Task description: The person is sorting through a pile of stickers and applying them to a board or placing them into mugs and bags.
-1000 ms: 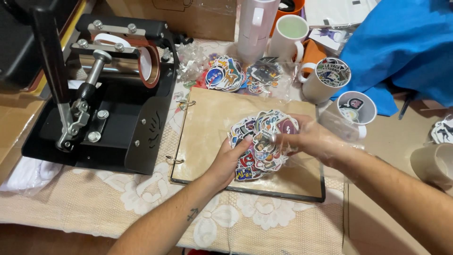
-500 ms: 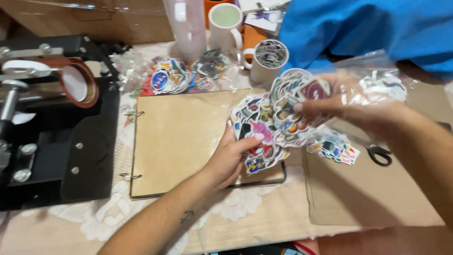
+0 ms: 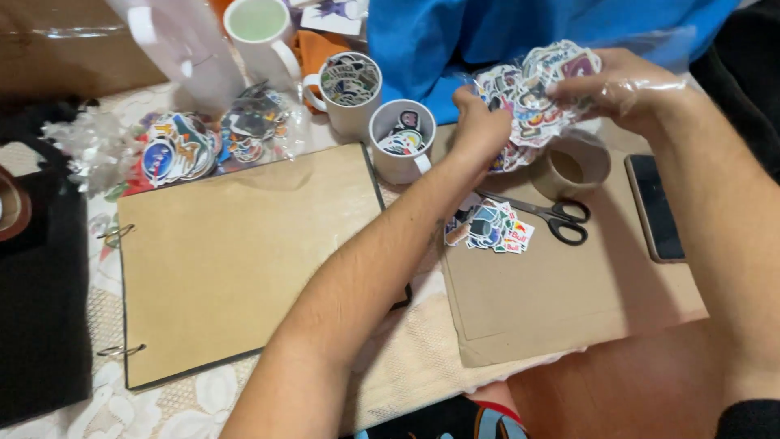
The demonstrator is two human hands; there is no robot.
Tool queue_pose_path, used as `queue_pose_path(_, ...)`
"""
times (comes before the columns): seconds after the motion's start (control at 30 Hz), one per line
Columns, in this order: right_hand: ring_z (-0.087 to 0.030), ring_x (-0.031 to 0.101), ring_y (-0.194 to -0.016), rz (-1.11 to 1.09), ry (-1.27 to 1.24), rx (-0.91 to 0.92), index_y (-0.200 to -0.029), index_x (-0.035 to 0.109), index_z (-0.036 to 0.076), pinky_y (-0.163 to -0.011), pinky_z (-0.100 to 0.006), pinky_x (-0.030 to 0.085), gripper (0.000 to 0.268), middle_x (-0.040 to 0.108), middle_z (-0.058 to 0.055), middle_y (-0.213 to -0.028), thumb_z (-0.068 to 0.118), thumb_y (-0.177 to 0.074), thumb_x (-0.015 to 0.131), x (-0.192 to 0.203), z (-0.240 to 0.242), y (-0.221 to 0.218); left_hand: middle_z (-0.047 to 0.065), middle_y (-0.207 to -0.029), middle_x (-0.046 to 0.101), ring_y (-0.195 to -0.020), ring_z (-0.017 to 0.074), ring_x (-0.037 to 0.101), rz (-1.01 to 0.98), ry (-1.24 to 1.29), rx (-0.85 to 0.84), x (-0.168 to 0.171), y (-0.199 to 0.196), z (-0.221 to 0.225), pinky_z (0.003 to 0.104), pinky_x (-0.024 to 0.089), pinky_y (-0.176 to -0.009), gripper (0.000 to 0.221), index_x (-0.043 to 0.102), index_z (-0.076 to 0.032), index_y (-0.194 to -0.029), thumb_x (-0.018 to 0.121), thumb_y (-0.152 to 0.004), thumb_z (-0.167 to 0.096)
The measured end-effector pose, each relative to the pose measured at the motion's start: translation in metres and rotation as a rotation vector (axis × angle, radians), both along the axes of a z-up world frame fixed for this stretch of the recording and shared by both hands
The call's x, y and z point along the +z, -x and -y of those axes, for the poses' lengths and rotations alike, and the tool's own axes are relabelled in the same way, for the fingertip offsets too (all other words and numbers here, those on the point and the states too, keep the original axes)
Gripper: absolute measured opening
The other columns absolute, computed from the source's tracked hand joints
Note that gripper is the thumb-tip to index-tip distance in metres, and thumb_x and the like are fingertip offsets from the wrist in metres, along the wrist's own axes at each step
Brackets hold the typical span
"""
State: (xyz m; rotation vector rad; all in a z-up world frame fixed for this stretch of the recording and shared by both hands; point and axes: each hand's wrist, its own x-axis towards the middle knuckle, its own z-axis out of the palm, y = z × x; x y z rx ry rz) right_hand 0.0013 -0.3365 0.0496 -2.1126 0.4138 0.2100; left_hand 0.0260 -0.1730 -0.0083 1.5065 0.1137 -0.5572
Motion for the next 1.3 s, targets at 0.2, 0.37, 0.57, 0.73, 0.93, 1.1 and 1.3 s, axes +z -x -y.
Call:
queue_pose_path(0.2,-0.017,0.069,-0.085,-0.026,-0.032,0.068,-0.103,0.067,0.007,-0.066,-0.027,0.055,0.023,0.073,-0.006,-0.098,0.013,-0.084,0.077,-0.050,0.033,-0.028,0.026,-0.155,0.030,-0.137,0.0429,0.038,0.402,-0.172,0.068,-0.074,-0.016,0.039,0.045,0.034,-0.110,0.089,0.005,-0.001,-0.154,0.054,-0.080,-0.005)
queue_pose_path(0.37,-0.018,0.073,-0.081,-0.122,-0.062,-0.016,-0.098,0.068,0.010,-0.067,-0.032,0.063,0.021,0.075,-0.007,-0.092,0.009,-0.082,0.081,-0.069,0.020,-0.034,0.033,-0.164,-0.012,-0.152,0.0511,0.009,0.545,-0.206,0.002,-0.082,0.009,0.039,0.052,0.024,-0.118,0.112,-0.008,-0.007,-0.156,0.060,-0.070,0.020)
queue_pose_path(0.57,-0.024,0.067,-0.107,-0.129,0.169,0.161,-0.113,0.065,0.003,-0.095,-0.036,0.054,0.033,0.071,-0.010,-0.116,0.020,-0.087,0.076,-0.066,0.061,-0.049,0.025,-0.161,-0.023,-0.155,0.0501,-0.005,0.905,-0.735,-0.050,-0.098,0.013,0.040,0.062,0.013,-0.125,0.087,0.033,-0.011,-0.153,0.064,-0.072,0.004)
queue_pose_path(0.73,-0.015,0.067,-0.097,-0.056,0.157,0.199,-0.112,0.065,0.008,-0.086,-0.029,0.054,0.023,0.071,-0.004,-0.107,0.022,-0.094,0.071,-0.064,0.105,-0.058,0.022,-0.166,0.006,-0.154,0.0386,0.007,0.718,-0.759,-0.409,-0.094,0.006,0.036,0.053,0.010,-0.122,0.091,0.021,-0.006,-0.156,0.074,-0.084,-0.018)
queue_pose_path(0.93,-0.029,0.061,-0.113,0.281,0.205,0.220,-0.144,0.055,-0.004,-0.095,-0.038,0.053,0.031,0.060,-0.021,-0.132,0.002,-0.116,0.041,-0.078,0.246,-0.054,0.029,-0.164,0.020,-0.156,0.0385,0.017,0.984,-0.130,-0.431,-0.062,0.048,-0.025,0.043,0.017,-0.128,0.071,0.022,0.004,-0.154,0.056,-0.094,-0.012)
queue_pose_path(1.1,-0.019,0.065,-0.101,0.247,0.168,0.094,-0.135,0.059,0.005,-0.092,-0.032,0.054,0.033,0.065,-0.009,-0.120,0.030,-0.114,0.057,-0.030,0.116,-0.064,0.017,-0.157,0.043,-0.141,0.0305,0.051,0.652,0.306,-0.371,-0.035,0.077,-0.124,0.040,0.044,-0.115,0.071,0.031,-0.009,-0.152,0.065,-0.093,-0.032)
queue_pose_path(1.3,-0.024,0.072,-0.076,0.191,-0.282,0.103,-0.104,0.067,-0.001,-0.070,-0.031,0.061,0.026,0.074,-0.016,-0.092,0.000,-0.080,0.077,0.009,-0.186,0.069,0.020,-0.153,0.046,-0.140,0.0289,0.046,0.060,0.798,-0.115,-0.033,0.088,-0.225,0.040,0.040,-0.112,0.087,0.037,-0.004,-0.150,0.060,-0.084,-0.056)
